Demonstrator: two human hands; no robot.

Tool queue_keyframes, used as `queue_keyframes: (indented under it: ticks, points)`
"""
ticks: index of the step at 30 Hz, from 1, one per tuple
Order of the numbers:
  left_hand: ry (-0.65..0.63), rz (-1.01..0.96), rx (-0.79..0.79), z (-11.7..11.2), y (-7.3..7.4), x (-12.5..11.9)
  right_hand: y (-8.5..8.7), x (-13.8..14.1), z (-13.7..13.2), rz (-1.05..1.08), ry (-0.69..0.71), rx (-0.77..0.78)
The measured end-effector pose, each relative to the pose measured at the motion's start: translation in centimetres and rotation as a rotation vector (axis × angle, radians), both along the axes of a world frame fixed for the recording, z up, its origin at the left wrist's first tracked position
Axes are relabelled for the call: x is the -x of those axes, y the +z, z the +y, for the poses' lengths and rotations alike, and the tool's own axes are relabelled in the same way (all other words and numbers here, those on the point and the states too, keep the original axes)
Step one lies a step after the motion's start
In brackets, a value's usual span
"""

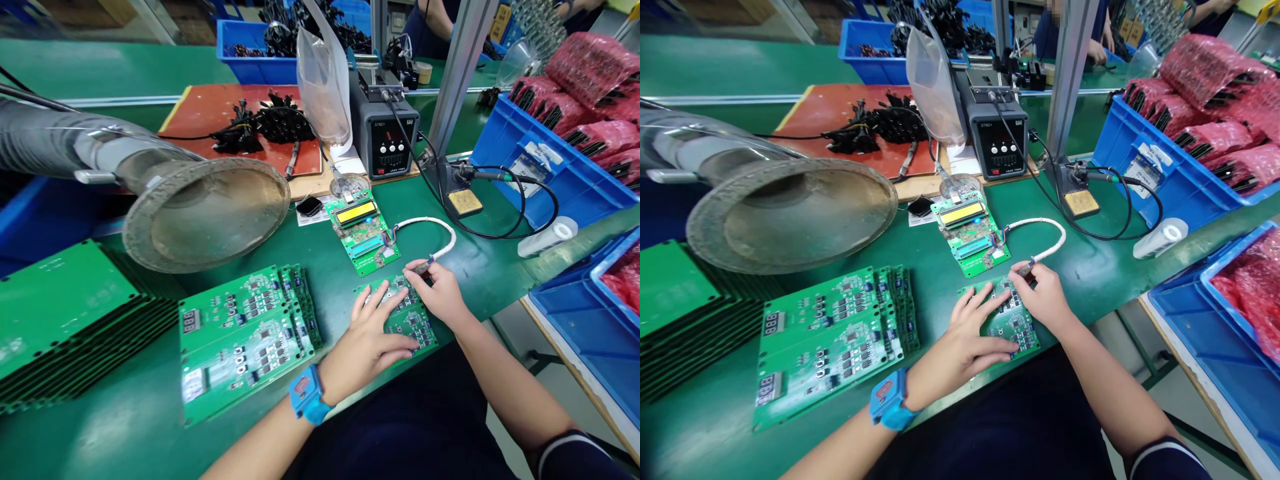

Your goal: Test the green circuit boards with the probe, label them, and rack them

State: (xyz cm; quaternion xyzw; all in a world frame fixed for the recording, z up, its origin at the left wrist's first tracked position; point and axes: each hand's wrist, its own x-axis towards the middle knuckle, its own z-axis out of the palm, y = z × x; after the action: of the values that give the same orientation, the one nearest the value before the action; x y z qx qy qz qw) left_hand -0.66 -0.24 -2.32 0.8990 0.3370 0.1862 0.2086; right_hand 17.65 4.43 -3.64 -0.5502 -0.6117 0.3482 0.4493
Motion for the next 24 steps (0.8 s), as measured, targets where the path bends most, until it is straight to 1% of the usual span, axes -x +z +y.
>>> queue_keyframes:
  ticks: [5, 14, 20, 24]
  points:
    - [-0.013, 0.020, 0.016, 0.1, 0.3, -0.2, 0.1, 0.0, 0.0, -0.001, 0.005, 0.002]
    - [-0.007, -0.024, 0.038, 0.2, -0.3, 0.1, 0.2, 0.0, 0.0, -0.009, 0.002, 0.001]
    - [0.066, -0.071, 0.002, 0.1, -0.8, 0.3, 0.1, 0.0, 0.0, -0.020, -0.001, -0.006]
    - [0.122, -0.012, -0.022, 0.2, -0.9, 0.4, 0.1, 0.1, 0.0, -0.011, 0.001, 0.001]
